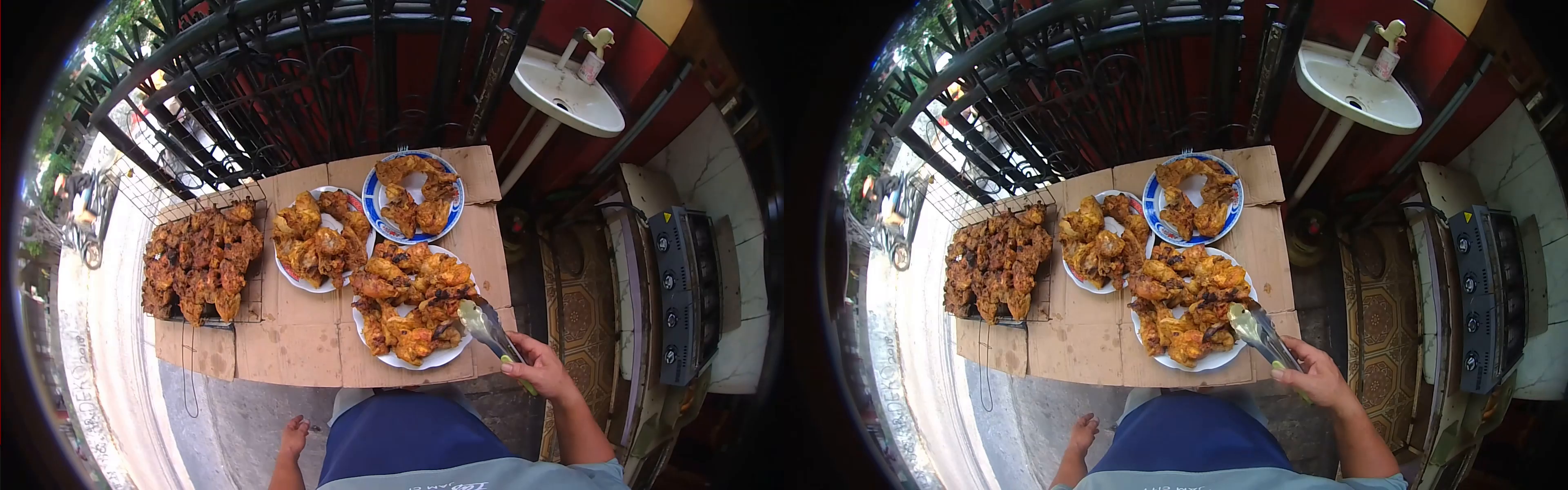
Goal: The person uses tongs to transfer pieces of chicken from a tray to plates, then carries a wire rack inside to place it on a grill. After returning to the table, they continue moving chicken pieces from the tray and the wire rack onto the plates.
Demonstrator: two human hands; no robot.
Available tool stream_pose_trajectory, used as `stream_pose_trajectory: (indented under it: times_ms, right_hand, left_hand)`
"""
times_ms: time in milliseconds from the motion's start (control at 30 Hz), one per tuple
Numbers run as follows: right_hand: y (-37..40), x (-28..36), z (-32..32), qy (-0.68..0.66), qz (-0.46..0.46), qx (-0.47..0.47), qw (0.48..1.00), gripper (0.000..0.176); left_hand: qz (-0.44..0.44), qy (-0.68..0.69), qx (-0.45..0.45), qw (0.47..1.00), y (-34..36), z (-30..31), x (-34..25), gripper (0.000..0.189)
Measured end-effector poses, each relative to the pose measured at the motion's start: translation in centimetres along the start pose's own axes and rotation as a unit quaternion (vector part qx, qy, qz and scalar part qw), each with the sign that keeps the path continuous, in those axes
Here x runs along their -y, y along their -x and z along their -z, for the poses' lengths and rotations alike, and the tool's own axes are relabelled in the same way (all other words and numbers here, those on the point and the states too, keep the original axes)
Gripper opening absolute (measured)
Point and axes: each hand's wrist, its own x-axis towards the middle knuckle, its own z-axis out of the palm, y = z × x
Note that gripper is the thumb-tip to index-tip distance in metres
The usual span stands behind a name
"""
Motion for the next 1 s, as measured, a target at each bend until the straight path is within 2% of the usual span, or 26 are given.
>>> stream_pose_trajectory:
  times_ms: [167,233,367,433,533,633,667,800,900,933,967,1000]
  right_hand:
    - [0.0,-0.4,-0.1,0.019,0.072,-0.015,0.997,0.07]
    - [-0.2,0.1,-0.3,0.204,0.191,-0.056,0.958,0.068]
    - [-0.7,-0.3,-0.6,0.209,0.158,-0.052,0.964,0.066]
    - [-0.8,-0.7,-0.6,0.067,0.119,-0.03,0.99,0.066]
    - [-0.4,-0.2,-0.5,0.0,0.083,-0.031,0.996,0.067]
    - [-0.5,0.5,0.0,-0.026,0.081,-0.029,0.996,0.067]
    - [-0.7,0.8,-0.3,-0.013,0.111,-0.032,0.993,0.067]
    - [-1.4,0.6,-1.2,0.012,0.123,-0.042,0.991,0.067]
    - [-1.8,1.2,-1.8,0.064,0.154,-0.061,0.984,0.068]
    - [-1.4,1.9,-1.9,0.225,0.196,-0.073,0.952,0.067]
    - [-1.2,2.2,-2.0,0.379,0.232,-0.083,0.892,0.067]
    - [-1.3,1.8,-1.8,0.378,0.232,-0.083,0.892,0.067]
  left_hand:
    - [0.0,0.013,0.0,1.0,0.2,0.3,0.3,0.052]
    - [0.001,0.011,0.0,1.0,0.2,0.4,0.4,0.053]
    - [-0.008,0.002,0.005,1.0,-0.1,0.6,0.3,0.053]
    - [-0.007,0.005,0.0,1.0,-0.1,0.6,0.0,0.053]
    - [-0.005,0.002,-0.005,1.0,0.1,0.6,0.2,0.053]
    - [-0.003,-0.002,-0.004,1.0,-0.3,0.7,0.3,0.053]
    - [0.003,0.001,-0.003,1.0,-0.3,0.7,0.5,0.053]
    - [-0.007,-0.001,-0.004,1.0,-0.2,0.6,0.4,0.053]
    - [-0.02,0.007,0.002,1.0,-0.4,0.5,0.8,0.053]
    - [-0.024,0.012,0.003,1.0,-0.4,0.4,0.9,0.053]
    - [-0.027,0.017,0.003,0.999,-0.4,0.5,1.0,0.054]
    - [-0.026,0.017,0.003,1.0,-0.3,0.6,1.2,0.054]
